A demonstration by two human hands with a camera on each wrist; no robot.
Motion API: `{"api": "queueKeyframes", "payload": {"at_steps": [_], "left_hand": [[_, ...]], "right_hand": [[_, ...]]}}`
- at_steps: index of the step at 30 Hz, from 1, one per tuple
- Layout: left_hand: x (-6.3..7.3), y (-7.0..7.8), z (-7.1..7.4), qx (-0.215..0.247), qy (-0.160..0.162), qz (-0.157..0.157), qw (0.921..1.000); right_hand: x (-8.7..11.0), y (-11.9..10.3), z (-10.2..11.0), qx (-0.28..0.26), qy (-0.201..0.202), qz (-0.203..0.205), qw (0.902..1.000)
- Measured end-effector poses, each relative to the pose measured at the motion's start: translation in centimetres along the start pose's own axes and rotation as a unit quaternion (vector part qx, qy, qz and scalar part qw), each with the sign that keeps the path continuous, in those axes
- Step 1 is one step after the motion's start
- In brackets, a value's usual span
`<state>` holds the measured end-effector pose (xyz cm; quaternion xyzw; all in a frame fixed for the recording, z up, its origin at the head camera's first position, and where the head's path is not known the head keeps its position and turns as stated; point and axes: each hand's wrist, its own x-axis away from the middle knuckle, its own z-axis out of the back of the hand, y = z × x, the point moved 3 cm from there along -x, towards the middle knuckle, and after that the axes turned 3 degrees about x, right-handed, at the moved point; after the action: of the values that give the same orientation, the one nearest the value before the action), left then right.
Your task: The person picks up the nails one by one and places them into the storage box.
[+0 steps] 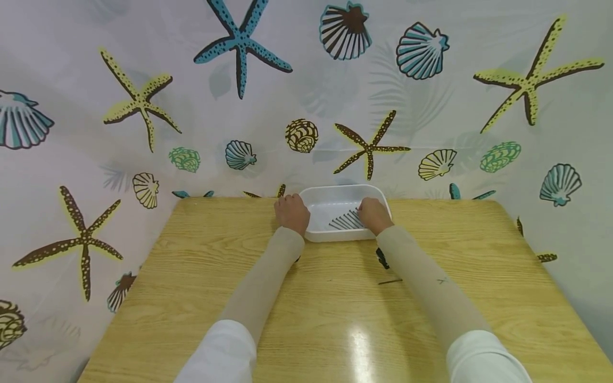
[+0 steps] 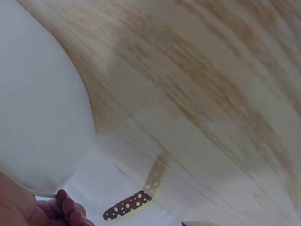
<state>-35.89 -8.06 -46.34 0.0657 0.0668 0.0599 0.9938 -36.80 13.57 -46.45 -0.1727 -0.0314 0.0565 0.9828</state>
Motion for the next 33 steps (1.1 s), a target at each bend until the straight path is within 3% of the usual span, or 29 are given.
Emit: {"api": "queueKeyframes", "payload": {"at_steps": [19,33], "left_hand": [[0.4,0.3,0.6,0.001,-0.010,0.001,0.9999],[-0.2,0.2,-0.2,-0.008,-0.009,-0.010,0.9999]], "right_hand": [[0.9,-0.1,0.8,-0.036,0.045,0.049,0.9971],[5.3,-1.9,1.8,-0.082,0.067,0.128,0.9861]]}}
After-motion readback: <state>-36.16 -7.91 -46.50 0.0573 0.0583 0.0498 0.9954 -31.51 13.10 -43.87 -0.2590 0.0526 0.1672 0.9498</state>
